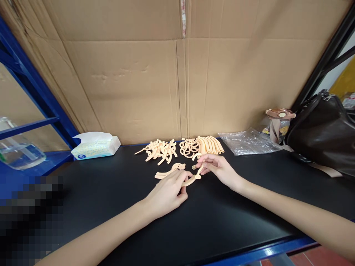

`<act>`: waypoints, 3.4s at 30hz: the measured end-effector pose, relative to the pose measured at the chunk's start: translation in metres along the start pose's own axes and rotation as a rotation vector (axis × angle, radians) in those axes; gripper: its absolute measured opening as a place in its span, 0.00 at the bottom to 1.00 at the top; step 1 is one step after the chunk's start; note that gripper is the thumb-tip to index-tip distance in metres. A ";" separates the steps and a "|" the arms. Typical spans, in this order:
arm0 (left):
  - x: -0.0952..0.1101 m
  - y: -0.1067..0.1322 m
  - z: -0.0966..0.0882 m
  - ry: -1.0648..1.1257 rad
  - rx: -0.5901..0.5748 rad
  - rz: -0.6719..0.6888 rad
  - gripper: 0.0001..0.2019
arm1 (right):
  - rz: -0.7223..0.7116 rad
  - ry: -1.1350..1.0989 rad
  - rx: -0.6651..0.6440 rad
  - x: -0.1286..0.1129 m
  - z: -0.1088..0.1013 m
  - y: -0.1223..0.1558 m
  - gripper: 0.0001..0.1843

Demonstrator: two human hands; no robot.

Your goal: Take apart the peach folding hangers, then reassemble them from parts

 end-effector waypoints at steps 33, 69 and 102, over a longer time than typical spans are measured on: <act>-0.001 0.002 0.003 -0.046 -0.081 -0.031 0.08 | 0.051 -0.006 -0.093 0.013 0.007 -0.001 0.17; 0.000 0.001 0.002 -0.064 -0.077 -0.062 0.07 | 0.051 0.034 -0.128 0.010 0.008 0.000 0.13; 0.000 0.001 -0.002 -0.119 -0.015 -0.091 0.06 | 0.130 -0.116 -0.094 0.000 0.007 0.005 0.15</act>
Point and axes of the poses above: each hand's wrist, its own y-axis away from the middle knuckle, its own z-axis out of the palm, x = y × z, the point moved 3 cm from there along -y, towards the middle knuckle, and after that the axes turned 7 degrees about y, right-handed, at the moved point
